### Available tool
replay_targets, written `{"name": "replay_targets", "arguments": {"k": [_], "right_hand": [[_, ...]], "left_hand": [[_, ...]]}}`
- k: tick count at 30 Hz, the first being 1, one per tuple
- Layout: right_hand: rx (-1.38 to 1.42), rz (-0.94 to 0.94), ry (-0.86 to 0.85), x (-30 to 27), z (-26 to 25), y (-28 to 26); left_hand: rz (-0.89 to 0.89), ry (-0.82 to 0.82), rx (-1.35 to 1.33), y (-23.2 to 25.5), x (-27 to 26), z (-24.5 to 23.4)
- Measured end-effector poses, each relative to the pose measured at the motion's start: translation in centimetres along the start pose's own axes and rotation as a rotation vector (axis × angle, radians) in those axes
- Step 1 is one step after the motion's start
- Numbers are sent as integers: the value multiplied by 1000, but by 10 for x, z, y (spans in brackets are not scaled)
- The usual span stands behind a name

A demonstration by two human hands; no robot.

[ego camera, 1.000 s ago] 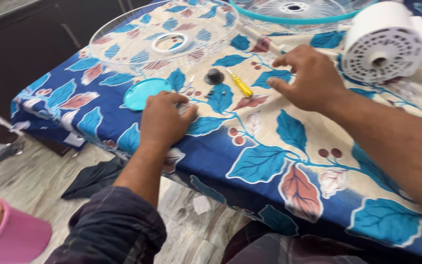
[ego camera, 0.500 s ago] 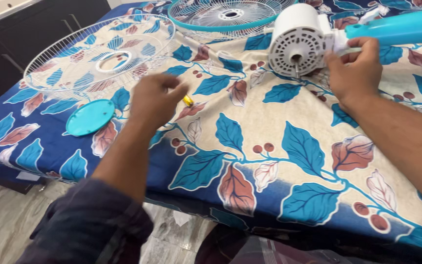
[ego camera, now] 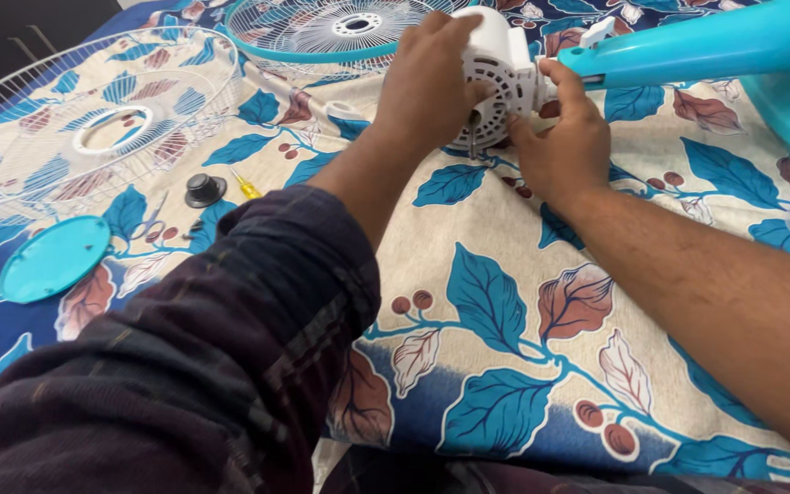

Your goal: The person disassembles a table fan using a screwdriver, removing the rear grille, motor housing, and base cover. They unscrew multiple fasteners and separate components on a table covered with a floral cloth.

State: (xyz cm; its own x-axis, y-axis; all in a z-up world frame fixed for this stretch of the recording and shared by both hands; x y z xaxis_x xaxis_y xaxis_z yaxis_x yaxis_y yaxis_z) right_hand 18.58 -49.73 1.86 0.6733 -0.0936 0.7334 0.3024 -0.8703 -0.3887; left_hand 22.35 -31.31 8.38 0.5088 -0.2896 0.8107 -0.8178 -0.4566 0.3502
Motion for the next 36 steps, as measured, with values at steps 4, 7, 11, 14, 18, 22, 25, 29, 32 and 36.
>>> {"name": "replay_targets", "arguments": {"k": [4,7,11,14,18,22,25,29,32,36], "right_hand": [[40,0,-54,0,-3,-5],[-5,16,-83,1,-1,-5],[-43,12,-71,1,1,-3],[-45,7,-62,1,1,-2],[-10,26,-81,0,1,-2],[-32,32,-69,1,1,-3],[-43,14,-59,1,1,-6],[-40,100,-131,1,3,-2],[-33,139,-169,2,4,-1],[10,145,-167,0,6,3]], "left_hand": [[85,-26,100,1,12,11],[180,-42,106,1,17,11],[249,-60,107,2,16,10],[264,-70,120,4,10,11],[302,-42,71,9,-3,7],[330,-25,75,12,-6,2],[283,1,90,12,-3,-2],[125,47,57,14,-8,1],[-57,191,-57,10,-27,-2],[-797,297,-308,-13,-51,9]]}}
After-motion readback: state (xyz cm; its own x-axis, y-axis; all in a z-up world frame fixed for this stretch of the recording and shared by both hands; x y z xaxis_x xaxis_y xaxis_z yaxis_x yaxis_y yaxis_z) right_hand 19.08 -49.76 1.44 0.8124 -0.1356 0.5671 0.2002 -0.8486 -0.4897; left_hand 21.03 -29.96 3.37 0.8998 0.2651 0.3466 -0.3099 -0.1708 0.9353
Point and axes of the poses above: each hand's wrist, its own x-axis towards the middle knuckle, its own z-axis out of the palm, y = z × x, the point moved 3 cm from there along x, towards the middle knuckle, and after that the axes turned 15 degrees about -x, right-handed, at the moved point
